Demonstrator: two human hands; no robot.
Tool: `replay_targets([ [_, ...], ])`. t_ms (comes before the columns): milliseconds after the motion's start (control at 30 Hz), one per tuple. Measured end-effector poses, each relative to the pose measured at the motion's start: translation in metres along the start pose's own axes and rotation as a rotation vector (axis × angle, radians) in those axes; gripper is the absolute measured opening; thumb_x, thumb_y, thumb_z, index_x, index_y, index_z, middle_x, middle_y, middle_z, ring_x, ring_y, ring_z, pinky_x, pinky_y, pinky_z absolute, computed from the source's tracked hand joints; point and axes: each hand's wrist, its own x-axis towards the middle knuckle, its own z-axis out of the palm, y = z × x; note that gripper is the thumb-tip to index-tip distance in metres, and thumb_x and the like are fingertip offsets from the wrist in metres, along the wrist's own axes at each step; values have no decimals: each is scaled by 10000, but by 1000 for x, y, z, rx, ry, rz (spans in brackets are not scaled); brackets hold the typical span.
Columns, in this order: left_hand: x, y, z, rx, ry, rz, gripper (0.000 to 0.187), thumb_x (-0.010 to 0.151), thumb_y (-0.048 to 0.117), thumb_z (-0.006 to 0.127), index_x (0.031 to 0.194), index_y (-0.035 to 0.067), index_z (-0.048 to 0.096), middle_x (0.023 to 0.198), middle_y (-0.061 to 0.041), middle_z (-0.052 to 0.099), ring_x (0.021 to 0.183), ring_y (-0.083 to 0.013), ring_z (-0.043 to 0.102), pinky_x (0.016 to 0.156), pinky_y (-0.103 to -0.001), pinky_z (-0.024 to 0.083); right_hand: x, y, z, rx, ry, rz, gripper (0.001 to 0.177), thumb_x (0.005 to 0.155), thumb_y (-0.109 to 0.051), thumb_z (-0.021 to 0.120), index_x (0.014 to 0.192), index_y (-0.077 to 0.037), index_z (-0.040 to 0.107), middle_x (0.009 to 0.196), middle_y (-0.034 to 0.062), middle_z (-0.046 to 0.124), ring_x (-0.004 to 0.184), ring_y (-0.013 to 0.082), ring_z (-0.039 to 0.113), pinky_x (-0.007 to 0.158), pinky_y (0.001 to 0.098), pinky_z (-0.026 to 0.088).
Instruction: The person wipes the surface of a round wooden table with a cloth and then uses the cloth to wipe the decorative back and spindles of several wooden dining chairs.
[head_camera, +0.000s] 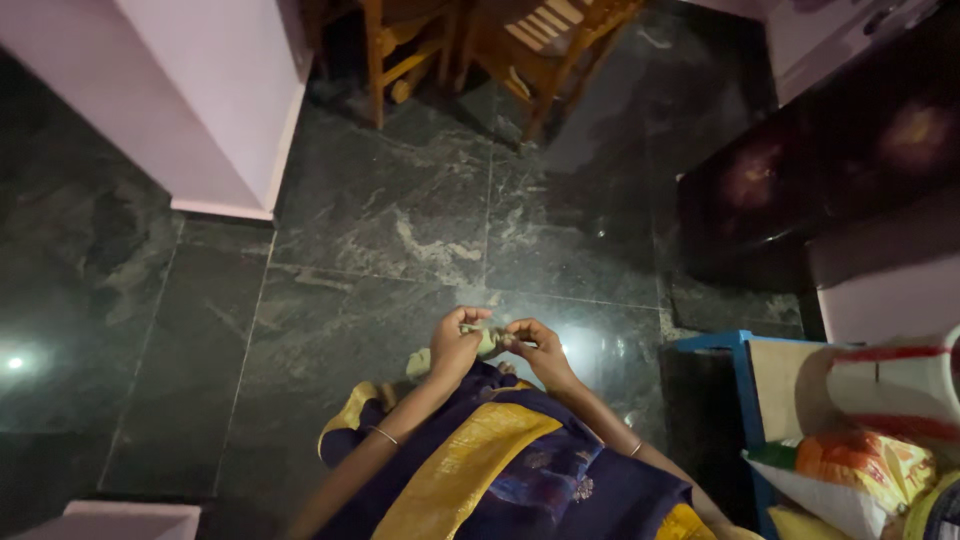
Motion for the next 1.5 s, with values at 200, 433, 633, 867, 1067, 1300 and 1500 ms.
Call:
replay_targets([
  [200,31,-4,54,121,-88,30,336,748,-38,585,1016,56,764,923,-50,754,818,-153,680,753,-311,540,5,4,-57,114,140,48,120,955,-56,690,1073,-47,668,936,15,704,881,114,642,802,272,511],
  [433,71,8,127,140,-140,-43,172,868,66,655,999,63,766,906,-52,769,838,-150,707,785,-303,547,33,4,-138,124,245,108,172,922,-98,725,1082,-85,662,906,-17,703,838,91,653,772,261,502],
  [633,98,16,179,171,-142,-25,199,855,60,644,1008,64,772,917,-45,768,860,-131,713,790,-291,546,52,18,-199,160,238,79,181,928,-71,690,1107,-83,667,901,-15,697,813,83,636,709,241,499],
  [867,120,18,216,82,-151,-148,179,883,85,646,1008,49,769,896,-57,764,805,-145,695,724,-286,545,67,21,-228,67,191,147,186,930,-104,701,1114,-83,681,886,-14,692,749,79,599,633,237,478],
  [1067,139,27,212,160,-76,-117,184,867,144,685,1002,55,774,869,-65,762,791,-152,704,714,-298,545,101,28,-231,104,89,172,198,925,-130,720,1119,-100,690,890,-15,698,747,78,616,622,235,469],
  [1300,190,35,189,141,-53,-167,254,838,94,638,1058,68,761,856,-67,745,770,-159,694,706,-301,545,155,8,-217,79,35,207,186,941,-169,716,1115,-109,689,895,-30,705,776,72,640,680,232,502],
  [1500,262,37,153,143,-9,-62,256,824,57,618,1037,65,760,841,-52,742,742,-135,680,686,-294,544,227,0,-189,78,20,187,197,931,-138,725,1119,-95,686,918,-15,715,788,93,642,680,267,494],
])
